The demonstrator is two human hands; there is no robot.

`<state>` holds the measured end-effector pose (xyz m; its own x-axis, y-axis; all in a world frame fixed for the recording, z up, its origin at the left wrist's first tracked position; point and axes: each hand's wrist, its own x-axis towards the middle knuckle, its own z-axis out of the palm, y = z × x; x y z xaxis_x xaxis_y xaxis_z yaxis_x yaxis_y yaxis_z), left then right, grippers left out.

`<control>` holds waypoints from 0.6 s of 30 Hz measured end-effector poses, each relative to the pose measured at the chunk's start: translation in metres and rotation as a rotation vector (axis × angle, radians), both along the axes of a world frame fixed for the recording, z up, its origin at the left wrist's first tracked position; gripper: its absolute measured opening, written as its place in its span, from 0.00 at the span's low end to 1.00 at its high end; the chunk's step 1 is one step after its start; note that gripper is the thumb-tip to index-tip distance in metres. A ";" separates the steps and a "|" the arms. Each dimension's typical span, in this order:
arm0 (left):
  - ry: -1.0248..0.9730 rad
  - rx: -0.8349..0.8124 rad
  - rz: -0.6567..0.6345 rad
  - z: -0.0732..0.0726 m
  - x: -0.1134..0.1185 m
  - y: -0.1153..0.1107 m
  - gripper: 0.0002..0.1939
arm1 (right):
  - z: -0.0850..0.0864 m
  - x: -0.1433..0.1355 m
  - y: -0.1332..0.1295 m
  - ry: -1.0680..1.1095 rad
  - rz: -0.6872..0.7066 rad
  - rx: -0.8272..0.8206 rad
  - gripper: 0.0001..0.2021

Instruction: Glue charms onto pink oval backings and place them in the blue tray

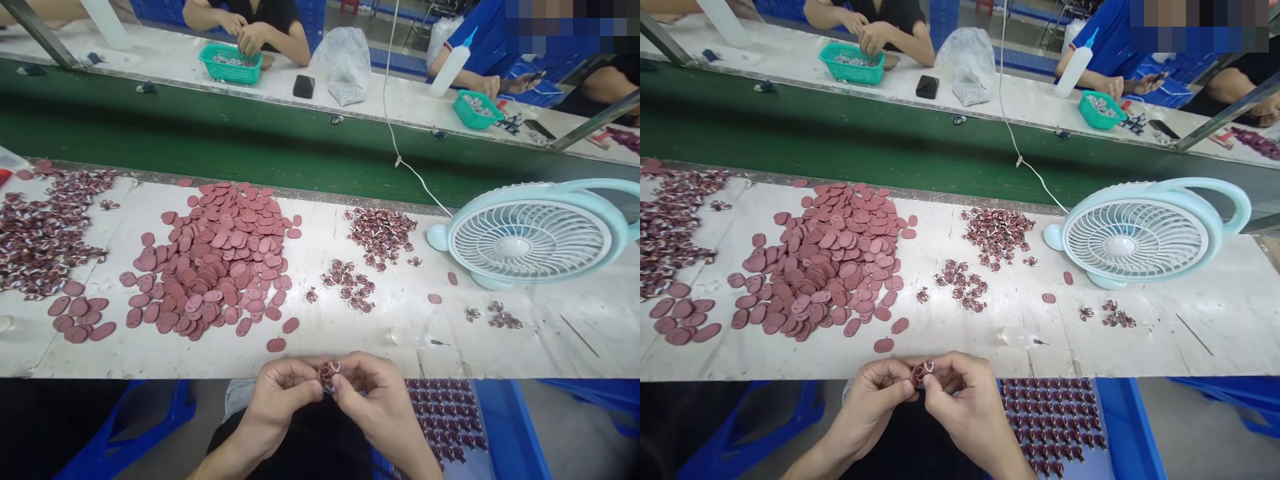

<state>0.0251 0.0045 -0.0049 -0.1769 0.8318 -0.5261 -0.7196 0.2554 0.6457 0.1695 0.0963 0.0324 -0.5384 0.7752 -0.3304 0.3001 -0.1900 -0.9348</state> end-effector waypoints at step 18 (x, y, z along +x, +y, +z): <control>0.060 0.018 0.021 -0.008 0.010 -0.003 0.05 | -0.009 0.006 -0.013 0.054 -0.085 0.138 0.04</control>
<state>0.0350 0.0011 -0.0131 -0.2257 0.8370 -0.4985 -0.6844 0.2280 0.6925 0.1757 0.0829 0.0234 -0.4829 0.8549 -0.1896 0.2366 -0.0811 -0.9682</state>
